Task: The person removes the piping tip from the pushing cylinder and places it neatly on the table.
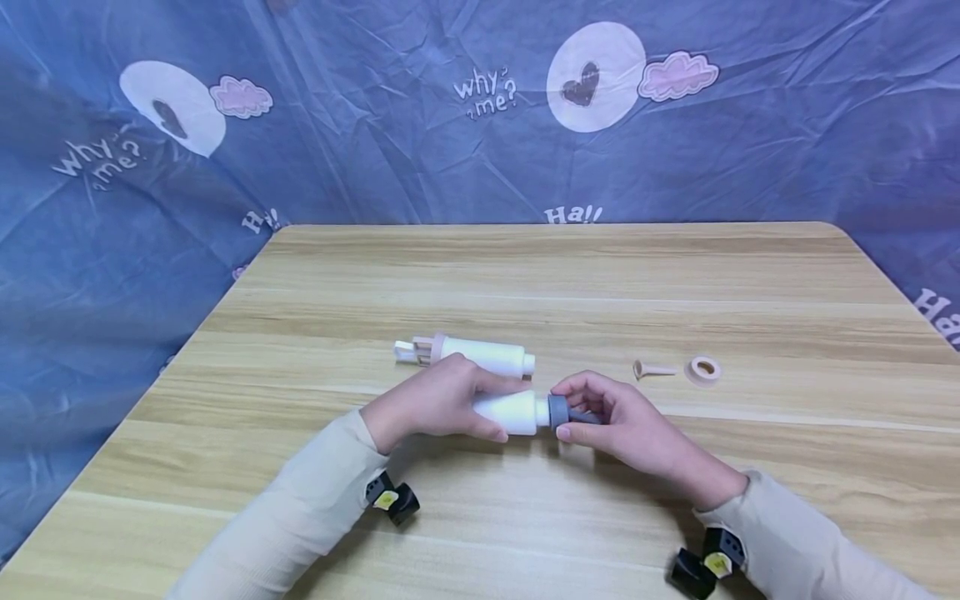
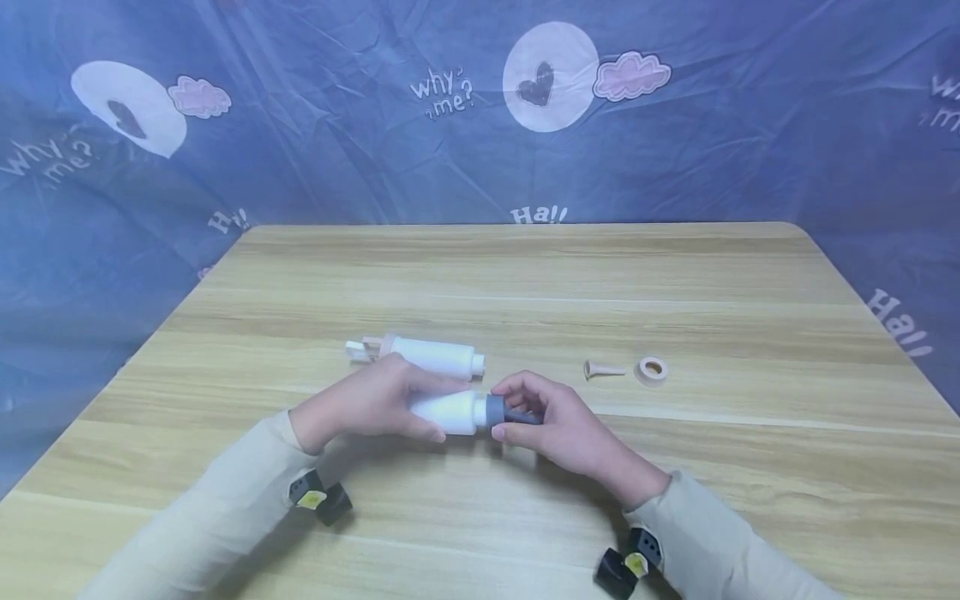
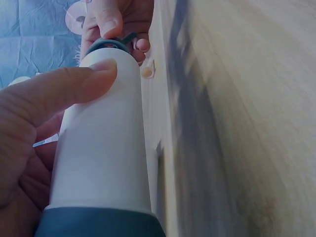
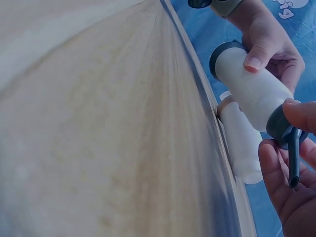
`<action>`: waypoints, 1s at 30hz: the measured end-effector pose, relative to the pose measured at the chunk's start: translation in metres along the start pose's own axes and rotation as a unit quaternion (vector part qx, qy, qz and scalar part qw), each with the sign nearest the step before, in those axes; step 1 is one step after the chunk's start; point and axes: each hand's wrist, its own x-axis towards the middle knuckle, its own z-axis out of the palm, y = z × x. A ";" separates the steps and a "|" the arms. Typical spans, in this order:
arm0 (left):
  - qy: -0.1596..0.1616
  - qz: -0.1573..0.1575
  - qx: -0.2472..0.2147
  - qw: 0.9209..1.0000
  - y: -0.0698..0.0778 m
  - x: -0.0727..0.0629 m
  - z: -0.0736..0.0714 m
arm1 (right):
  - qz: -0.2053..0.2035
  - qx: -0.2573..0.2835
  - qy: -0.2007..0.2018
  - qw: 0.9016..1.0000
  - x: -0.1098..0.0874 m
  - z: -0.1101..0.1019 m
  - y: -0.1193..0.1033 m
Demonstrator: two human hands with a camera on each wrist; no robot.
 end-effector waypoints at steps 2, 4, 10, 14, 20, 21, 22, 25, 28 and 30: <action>-0.001 -0.004 -0.003 1.000 -0.002 -0.001 0.001 | -0.001 -0.001 0.002 1.000 0.000 0.000 0.001; -0.003 -0.012 -0.003 1.000 -0.003 -0.003 0.001 | -0.002 -0.001 0.002 1.000 0.001 0.000 0.001; -0.008 -0.022 0.015 1.000 -0.006 -0.005 0.004 | 0.001 0.001 0.002 1.000 0.000 0.000 0.001; -0.018 -0.014 0.039 0.999 -0.008 -0.006 0.006 | 0.003 0.003 0.001 1.000 0.000 0.000 0.001; -0.023 -0.017 0.058 0.998 -0.011 -0.007 0.009 | 0.004 0.006 0.000 1.000 0.000 0.000 0.000; -0.023 -0.017 0.060 0.998 -0.011 -0.007 0.009 | 0.003 0.005 0.001 1.000 0.000 0.000 0.000; -0.023 -0.017 0.060 0.998 -0.011 -0.007 0.009 | 0.004 0.004 0.001 1.000 0.000 0.000 0.000; -0.023 -0.016 0.059 0.998 -0.012 -0.007 0.009 | 0.004 0.002 0.003 1.000 0.000 0.000 0.000; -0.023 -0.018 0.056 0.998 -0.012 -0.007 0.009 | 0.005 0.003 0.002 1.000 0.000 0.000 0.000; -0.024 -0.020 0.055 0.998 -0.012 -0.007 0.009 | 0.007 0.005 0.000 1.000 0.000 0.000 0.000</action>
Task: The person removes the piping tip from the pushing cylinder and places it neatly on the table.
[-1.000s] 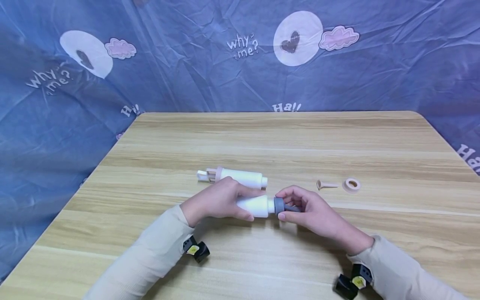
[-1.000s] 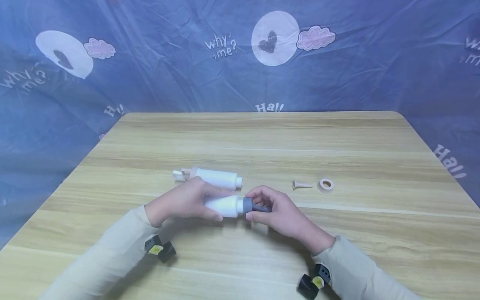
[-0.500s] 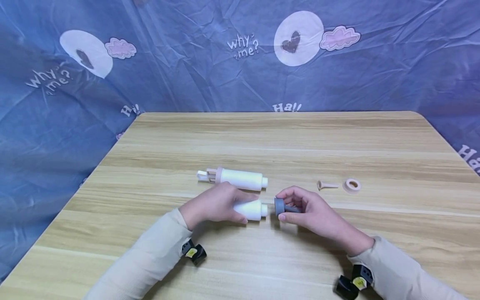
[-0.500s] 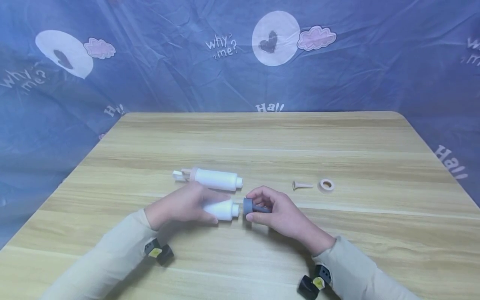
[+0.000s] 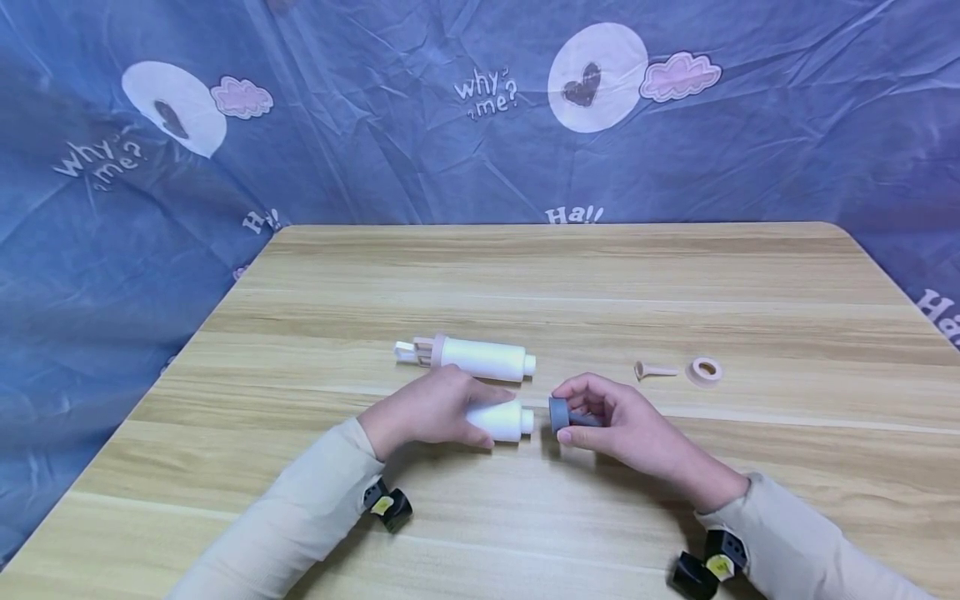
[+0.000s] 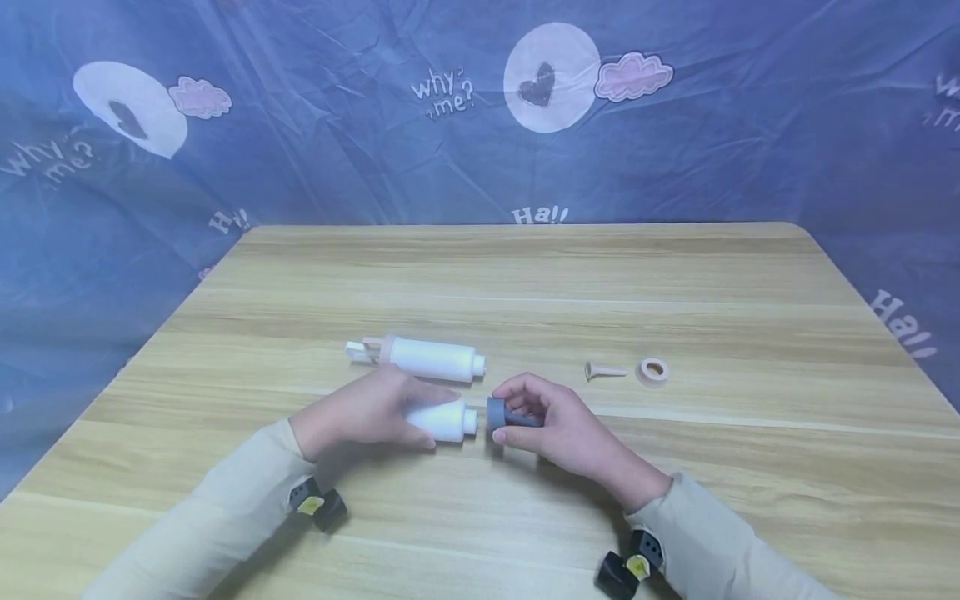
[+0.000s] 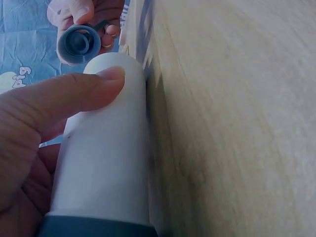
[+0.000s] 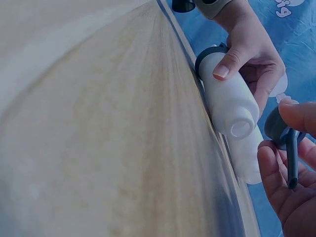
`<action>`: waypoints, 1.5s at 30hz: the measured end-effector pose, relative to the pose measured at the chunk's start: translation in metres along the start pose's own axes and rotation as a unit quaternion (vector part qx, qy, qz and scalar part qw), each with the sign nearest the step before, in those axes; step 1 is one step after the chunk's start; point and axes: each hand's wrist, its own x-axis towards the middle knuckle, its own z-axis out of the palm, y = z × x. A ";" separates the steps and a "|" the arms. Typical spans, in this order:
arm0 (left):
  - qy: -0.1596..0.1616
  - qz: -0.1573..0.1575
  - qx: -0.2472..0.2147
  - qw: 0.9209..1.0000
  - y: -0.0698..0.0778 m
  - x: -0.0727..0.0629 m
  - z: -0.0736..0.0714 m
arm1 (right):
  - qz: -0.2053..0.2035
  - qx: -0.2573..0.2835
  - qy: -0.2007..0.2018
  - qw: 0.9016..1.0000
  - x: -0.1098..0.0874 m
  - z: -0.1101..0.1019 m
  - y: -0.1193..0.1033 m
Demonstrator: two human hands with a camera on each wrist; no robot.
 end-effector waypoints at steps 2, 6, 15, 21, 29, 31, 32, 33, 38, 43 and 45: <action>-0.002 -0.003 -0.002 1.000 0.000 0.000 0.000 | 0.001 0.001 -0.001 1.000 0.000 0.000 0.000; -0.005 -0.002 -0.003 1.000 -0.001 0.000 0.000 | 0.002 0.001 -0.003 1.000 0.000 0.000 0.001; 0.027 0.014 -0.033 0.999 0.001 0.001 -0.003 | 0.011 0.002 -0.008 1.000 -0.001 0.000 -0.001; 0.101 0.062 -0.072 0.990 0.013 0.004 -0.001 | 0.015 -0.005 -0.001 1.000 -0.001 0.000 -0.003; 0.170 0.090 -0.162 0.968 0.025 0.008 0.011 | 0.004 0.021 0.011 1.000 0.001 0.000 -0.004; 0.177 0.093 -0.180 0.963 0.026 0.010 0.013 | 0.000 0.028 0.012 1.000 0.001 0.000 -0.004; 0.179 0.094 -0.183 0.962 0.027 0.010 0.015 | 0.000 0.031 0.012 0.999 0.001 0.001 -0.005; 0.180 0.097 -0.186 0.961 0.027 0.011 0.016 | -0.002 0.034 0.011 0.999 0.001 0.001 -0.005; 0.191 0.123 -0.202 0.953 0.029 0.015 0.022 | -0.019 0.046 0.001 0.999 0.001 0.001 -0.005; 0.203 0.134 -0.212 0.947 0.028 0.016 0.026 | -0.027 0.052 -0.009 0.998 0.002 0.002 -0.005; 0.206 0.136 -0.212 0.945 0.028 0.016 0.027 | -0.027 0.049 -0.008 0.998 0.002 0.002 -0.006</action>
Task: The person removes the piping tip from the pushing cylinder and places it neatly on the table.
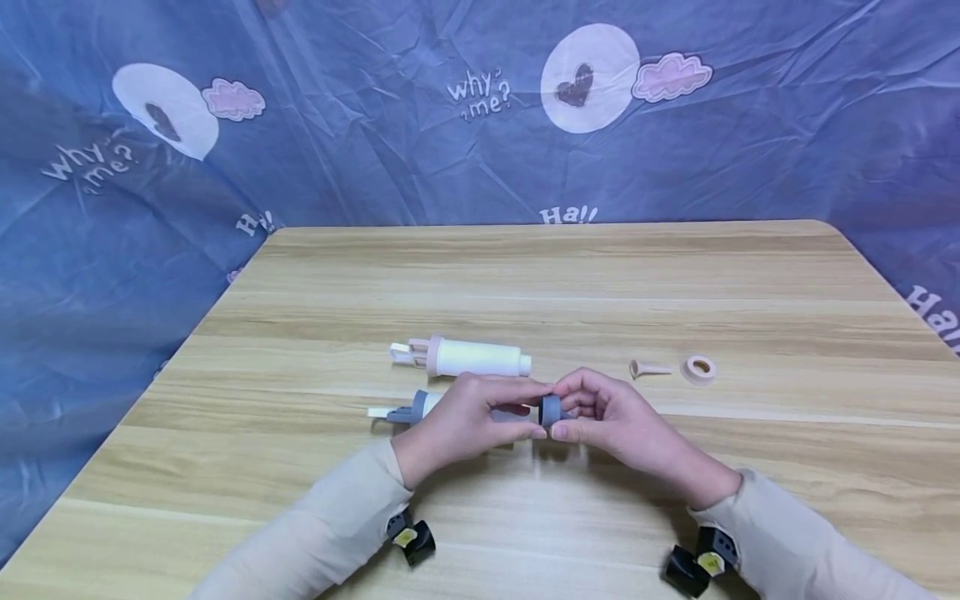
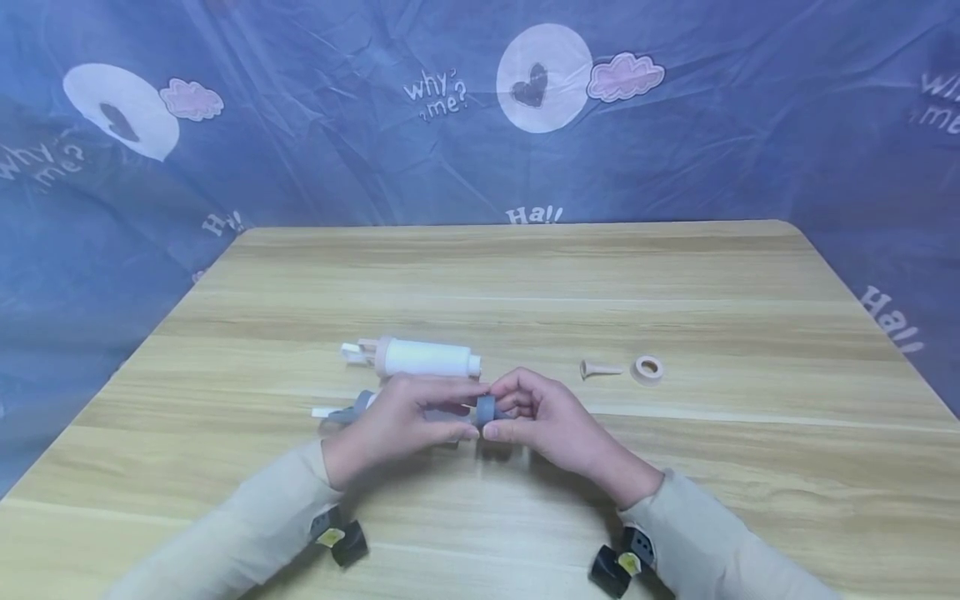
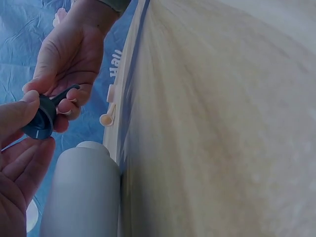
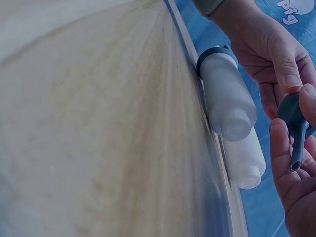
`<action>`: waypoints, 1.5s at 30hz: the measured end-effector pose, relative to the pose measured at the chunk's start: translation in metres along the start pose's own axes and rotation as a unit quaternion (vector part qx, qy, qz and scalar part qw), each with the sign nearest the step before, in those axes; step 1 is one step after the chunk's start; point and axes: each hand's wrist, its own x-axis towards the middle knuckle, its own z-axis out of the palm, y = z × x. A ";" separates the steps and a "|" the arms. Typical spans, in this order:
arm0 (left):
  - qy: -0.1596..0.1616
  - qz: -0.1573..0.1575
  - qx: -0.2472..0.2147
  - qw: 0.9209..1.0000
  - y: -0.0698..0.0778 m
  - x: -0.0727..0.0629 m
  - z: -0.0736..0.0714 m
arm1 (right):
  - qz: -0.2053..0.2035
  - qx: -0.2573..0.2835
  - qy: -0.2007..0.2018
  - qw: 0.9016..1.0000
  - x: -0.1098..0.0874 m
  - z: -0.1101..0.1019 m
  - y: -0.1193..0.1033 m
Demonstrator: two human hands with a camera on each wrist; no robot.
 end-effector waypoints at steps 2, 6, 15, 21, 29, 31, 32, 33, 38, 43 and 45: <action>0.001 0.002 0.002 1.000 0.000 -0.001 0.000 | 0.000 -0.008 0.001 1.000 0.000 0.000 0.000; 0.003 -0.009 -0.004 1.000 0.001 -0.001 -0.001 | 0.008 -0.020 0.011 1.000 0.000 0.000 -0.001; 0.030 -0.039 0.003 0.999 0.006 -0.002 -0.010 | 0.026 -0.030 0.040 0.998 -0.004 -0.005 -0.004; 0.046 -0.049 -0.013 0.998 0.006 -0.003 -0.014 | 0.017 -0.041 0.047 0.998 -0.007 -0.008 -0.003; 0.045 -0.065 -0.005 0.997 0.005 -0.007 -0.017 | -0.003 -0.039 0.052 0.998 -0.007 -0.011 -0.002; 0.045 -0.068 -0.006 0.997 0.003 -0.007 -0.017 | -0.001 -0.039 0.054 0.998 -0.007 -0.011 -0.002; 0.044 -0.070 -0.006 0.997 0.003 -0.008 -0.017 | 0.001 -0.038 0.054 0.998 -0.007 -0.011 -0.002; 0.044 -0.073 -0.008 0.996 0.002 -0.008 -0.017 | 0.002 -0.039 0.054 0.998 -0.007 -0.011 -0.002; 0.040 -0.082 -0.010 0.996 0.003 -0.009 -0.017 | 0.004 -0.040 0.053 0.998 -0.006 -0.010 -0.002; 0.032 -0.086 -0.004 0.996 0.005 -0.008 -0.016 | 0.001 -0.041 0.050 0.998 -0.005 -0.009 -0.002; 0.028 -0.088 -0.003 0.996 0.005 -0.008 -0.015 | -0.003 -0.044 0.049 0.998 -0.004 -0.008 -0.002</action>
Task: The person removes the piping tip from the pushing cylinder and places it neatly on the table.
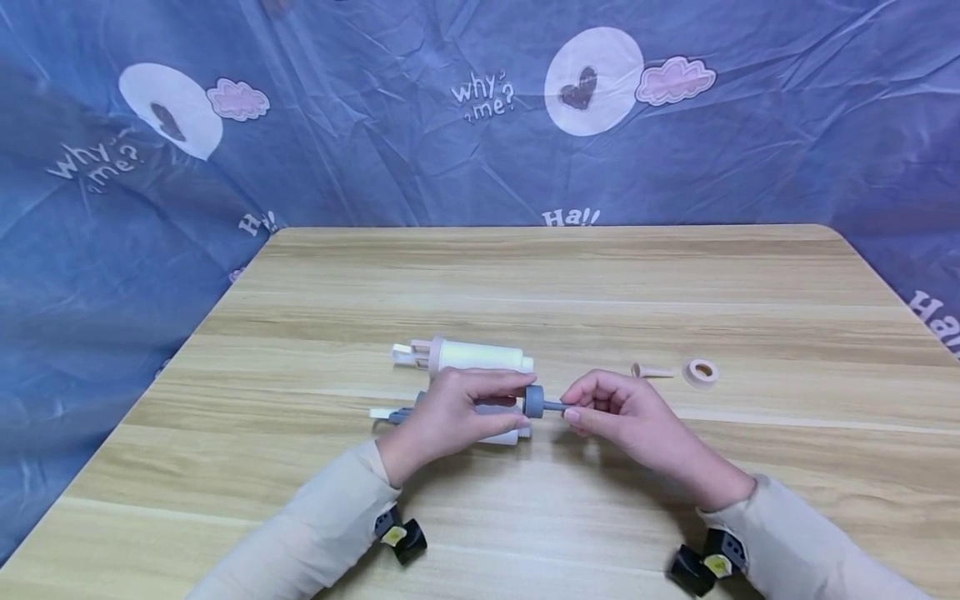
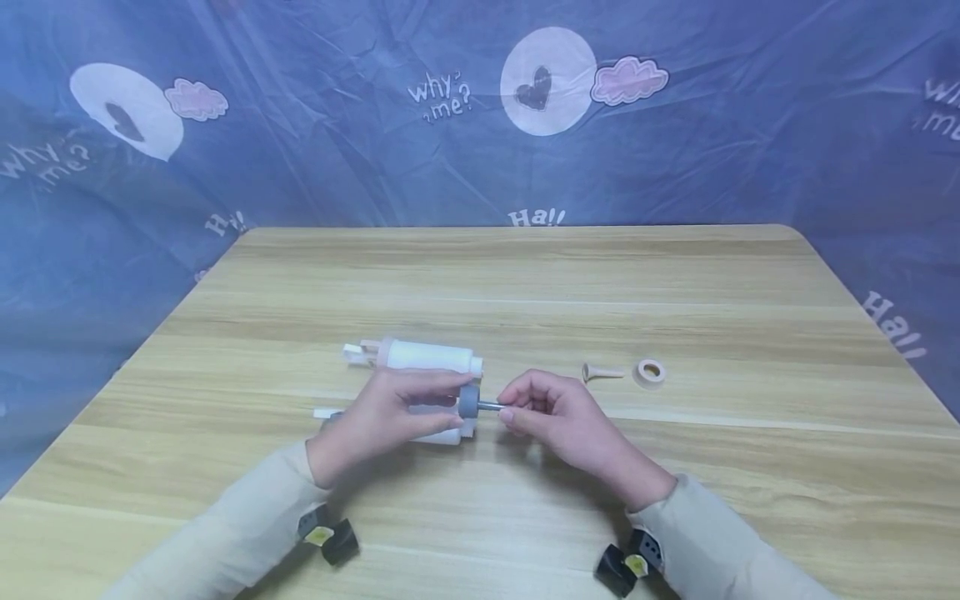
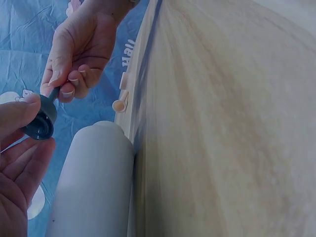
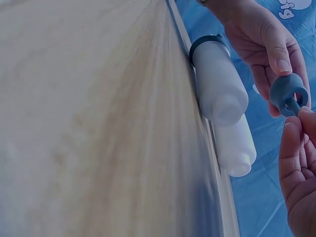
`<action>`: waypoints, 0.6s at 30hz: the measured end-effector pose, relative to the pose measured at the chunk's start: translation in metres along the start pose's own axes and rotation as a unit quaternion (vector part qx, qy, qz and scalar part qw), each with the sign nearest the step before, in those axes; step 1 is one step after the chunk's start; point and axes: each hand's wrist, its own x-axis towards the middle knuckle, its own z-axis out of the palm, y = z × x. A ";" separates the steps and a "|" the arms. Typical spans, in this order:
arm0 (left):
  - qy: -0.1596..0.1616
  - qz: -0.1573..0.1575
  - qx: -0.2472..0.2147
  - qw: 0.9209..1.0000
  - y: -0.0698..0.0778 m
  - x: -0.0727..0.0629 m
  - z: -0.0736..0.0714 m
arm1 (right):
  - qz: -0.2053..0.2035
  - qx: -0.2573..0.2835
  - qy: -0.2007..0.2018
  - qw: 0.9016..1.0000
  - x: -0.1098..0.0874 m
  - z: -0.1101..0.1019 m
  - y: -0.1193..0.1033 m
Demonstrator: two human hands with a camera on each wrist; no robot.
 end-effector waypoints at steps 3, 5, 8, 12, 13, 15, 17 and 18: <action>-0.002 0.001 0.008 1.000 0.000 0.001 0.001 | -0.006 -0.002 -0.002 1.000 0.000 0.001 0.000; -0.005 0.003 0.006 1.000 0.000 0.001 0.002 | -0.011 0.002 -0.004 1.000 0.001 0.002 0.000; -0.009 0.005 -0.006 1.000 0.000 0.001 0.004 | -0.023 0.007 -0.004 1.000 0.002 0.003 0.000; -0.012 0.007 -0.016 1.000 0.000 0.002 0.005 | -0.032 0.013 -0.005 0.999 0.003 0.005 0.001; -0.012 0.007 -0.014 1.000 0.001 0.002 0.005 | -0.032 0.015 -0.005 0.999 0.003 0.005 0.000; -0.010 0.008 -0.009 1.000 0.001 0.003 0.006 | -0.035 0.020 -0.008 0.999 0.004 0.005 0.000; -0.011 0.011 -0.005 1.000 0.002 0.003 0.006 | -0.040 0.025 -0.012 0.999 0.004 0.005 0.000; -0.011 0.012 -0.003 1.000 0.002 0.003 0.007 | -0.041 0.027 -0.014 0.999 0.004 0.005 0.000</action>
